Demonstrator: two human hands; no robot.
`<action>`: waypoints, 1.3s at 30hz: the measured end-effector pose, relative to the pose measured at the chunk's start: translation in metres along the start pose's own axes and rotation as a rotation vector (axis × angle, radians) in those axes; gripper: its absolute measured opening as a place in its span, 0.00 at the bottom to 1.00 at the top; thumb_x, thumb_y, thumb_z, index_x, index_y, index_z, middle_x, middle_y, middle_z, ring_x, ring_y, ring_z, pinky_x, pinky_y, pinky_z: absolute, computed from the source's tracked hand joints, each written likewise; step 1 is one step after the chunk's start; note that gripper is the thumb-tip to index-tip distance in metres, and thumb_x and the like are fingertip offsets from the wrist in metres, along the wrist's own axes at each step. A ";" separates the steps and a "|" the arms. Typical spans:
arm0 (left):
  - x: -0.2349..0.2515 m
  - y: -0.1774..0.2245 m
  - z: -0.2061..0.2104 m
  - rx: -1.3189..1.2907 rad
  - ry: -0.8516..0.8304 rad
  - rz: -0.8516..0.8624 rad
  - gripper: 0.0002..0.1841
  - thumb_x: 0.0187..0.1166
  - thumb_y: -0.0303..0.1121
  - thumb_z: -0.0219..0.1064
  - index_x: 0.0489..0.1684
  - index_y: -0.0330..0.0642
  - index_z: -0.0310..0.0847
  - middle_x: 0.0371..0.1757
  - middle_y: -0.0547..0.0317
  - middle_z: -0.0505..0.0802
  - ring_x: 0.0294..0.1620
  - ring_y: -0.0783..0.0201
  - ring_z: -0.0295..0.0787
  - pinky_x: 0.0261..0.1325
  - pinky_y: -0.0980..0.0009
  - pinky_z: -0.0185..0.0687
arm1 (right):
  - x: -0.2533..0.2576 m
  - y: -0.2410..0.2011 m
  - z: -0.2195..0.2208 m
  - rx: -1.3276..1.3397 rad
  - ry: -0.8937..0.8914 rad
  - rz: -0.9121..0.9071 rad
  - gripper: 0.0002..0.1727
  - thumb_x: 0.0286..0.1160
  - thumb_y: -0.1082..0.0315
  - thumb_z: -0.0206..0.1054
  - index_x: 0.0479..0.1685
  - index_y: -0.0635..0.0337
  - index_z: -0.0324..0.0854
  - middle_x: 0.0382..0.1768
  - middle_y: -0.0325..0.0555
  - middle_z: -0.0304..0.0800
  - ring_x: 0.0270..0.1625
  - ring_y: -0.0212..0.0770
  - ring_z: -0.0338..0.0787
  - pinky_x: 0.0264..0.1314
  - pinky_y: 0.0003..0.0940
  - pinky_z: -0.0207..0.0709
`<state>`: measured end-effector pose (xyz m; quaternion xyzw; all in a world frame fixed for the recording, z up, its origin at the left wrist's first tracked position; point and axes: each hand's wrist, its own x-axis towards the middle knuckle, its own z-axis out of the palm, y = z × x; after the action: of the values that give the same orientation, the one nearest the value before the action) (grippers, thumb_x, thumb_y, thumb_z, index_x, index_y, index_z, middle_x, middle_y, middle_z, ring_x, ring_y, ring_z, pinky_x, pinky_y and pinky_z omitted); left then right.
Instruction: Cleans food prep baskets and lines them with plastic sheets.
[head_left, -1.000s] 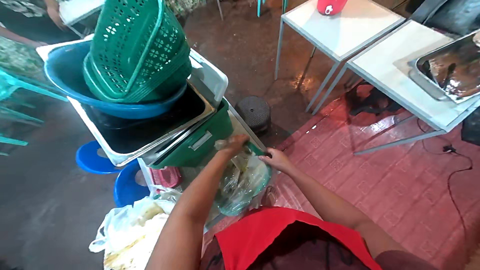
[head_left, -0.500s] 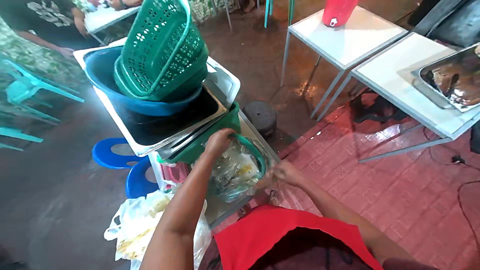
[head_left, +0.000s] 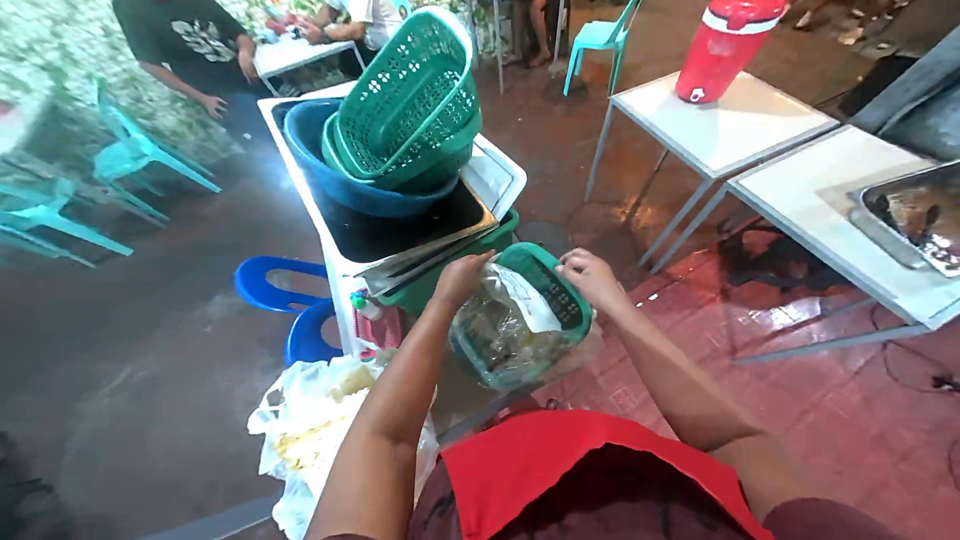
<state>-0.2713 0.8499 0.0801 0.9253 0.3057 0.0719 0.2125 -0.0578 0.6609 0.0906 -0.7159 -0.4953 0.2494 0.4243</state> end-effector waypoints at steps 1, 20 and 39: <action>-0.003 -0.006 0.000 0.012 0.006 -0.019 0.25 0.85 0.21 0.55 0.78 0.49 0.81 0.68 0.43 0.90 0.70 0.43 0.87 0.75 0.42 0.76 | 0.001 0.000 -0.005 0.022 0.023 -0.009 0.13 0.84 0.67 0.65 0.36 0.68 0.88 0.62 0.54 0.88 0.66 0.46 0.86 0.71 0.49 0.78; 0.000 -0.035 0.016 -0.356 -0.284 -0.479 0.22 0.93 0.41 0.54 0.70 0.31 0.80 0.66 0.29 0.86 0.71 0.34 0.81 0.74 0.35 0.70 | -0.006 0.011 -0.021 0.078 0.004 -0.186 0.12 0.70 0.72 0.77 0.26 0.68 0.80 0.59 0.55 0.89 0.62 0.43 0.88 0.65 0.42 0.81; -0.032 0.072 0.027 -0.210 0.070 0.029 0.20 0.84 0.36 0.66 0.69 0.35 0.81 0.72 0.39 0.85 0.75 0.43 0.80 0.79 0.44 0.74 | -0.039 0.068 -0.005 0.595 0.523 0.353 0.12 0.83 0.70 0.66 0.31 0.65 0.76 0.52 0.52 0.88 0.46 0.39 0.89 0.51 0.40 0.85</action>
<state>-0.2513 0.7692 0.0875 0.8991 0.2905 0.1390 0.2965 -0.0351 0.6126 0.0321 -0.6750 -0.1477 0.2603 0.6744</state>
